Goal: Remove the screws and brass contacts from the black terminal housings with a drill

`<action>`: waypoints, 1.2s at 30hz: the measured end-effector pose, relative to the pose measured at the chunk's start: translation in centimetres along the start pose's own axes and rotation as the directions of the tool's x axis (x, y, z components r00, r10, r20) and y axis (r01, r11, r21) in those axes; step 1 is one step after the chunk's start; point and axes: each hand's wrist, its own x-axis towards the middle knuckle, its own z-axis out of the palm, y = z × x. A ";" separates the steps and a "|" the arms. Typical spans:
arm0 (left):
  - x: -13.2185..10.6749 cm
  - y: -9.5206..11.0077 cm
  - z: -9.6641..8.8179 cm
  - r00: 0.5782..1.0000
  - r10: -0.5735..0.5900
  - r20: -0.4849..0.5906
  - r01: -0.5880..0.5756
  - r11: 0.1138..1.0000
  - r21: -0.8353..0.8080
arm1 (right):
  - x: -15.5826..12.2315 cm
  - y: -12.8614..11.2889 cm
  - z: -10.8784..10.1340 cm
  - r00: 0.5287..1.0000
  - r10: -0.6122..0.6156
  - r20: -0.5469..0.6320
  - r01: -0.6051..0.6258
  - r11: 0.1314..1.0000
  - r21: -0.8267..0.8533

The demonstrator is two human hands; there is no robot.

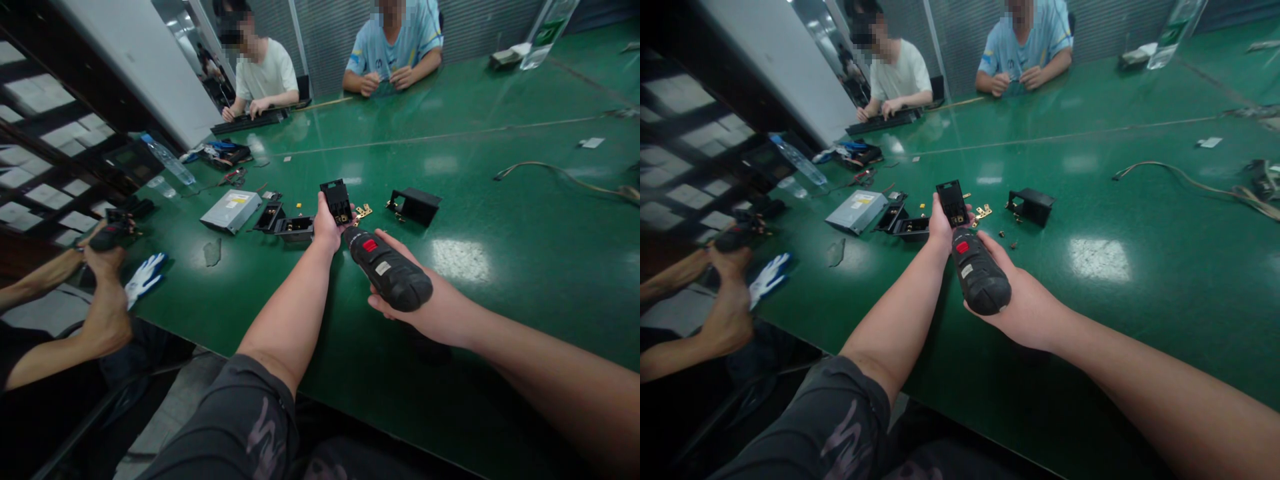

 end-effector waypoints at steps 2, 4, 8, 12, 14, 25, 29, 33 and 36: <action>0.0 0.0 0.0 1.000 -0.001 0.003 0.001 1.000 -0.001 | 0.0 0.0 0.0 1.000 0.001 0.001 -0.001 1.000 0.004; -0.2 0.1 0.1 1.000 -0.010 -0.004 0.010 1.000 0.003 | 0.1 0.0 0.1 1.000 0.005 -0.003 -0.005 1.000 0.006; -0.4 0.2 0.2 1.000 -0.011 -0.015 0.011 1.000 0.015 | 0.1 -0.1 0.1 1.000 0.010 0.000 -0.010 1.000 0.005; -0.2 0.1 0.1 1.000 0.005 0.000 -0.005 1.000 0.012 | 0.0 0.1 0.0 1.000 0.003 0.000 -0.003 1.000 0.005; -0.1 0.1 0.0 1.000 0.014 0.009 -0.014 1.000 0.023 | 0.1 0.2 0.0 1.000 -0.002 -0.002 0.002 1.000 0.006; 0.0 0.0 0.1 1.000 0.004 0.004 -0.004 1.000 0.004 | 0.0 0.6 0.0 1.000 -0.006 -0.005 0.006 1.000 0.005; 0.0 0.0 0.0 1.000 -0.003 0.010 0.003 1.000 -0.010 | 0.0 0.4 0.0 1.000 -0.010 -0.007 0.010 1.000 -0.001; -0.2 0.1 0.1 1.000 0.005 0.014 -0.006 1.000 0.001 | 0.0 0.1 0.0 1.000 0.014 -0.004 -0.014 1.000 0.005; -0.4 0.2 0.2 1.000 0.014 0.007 -0.014 1.000 0.010 | 0.1 0.1 0.0 1.000 0.020 -0.007 -0.020 1.000 0.008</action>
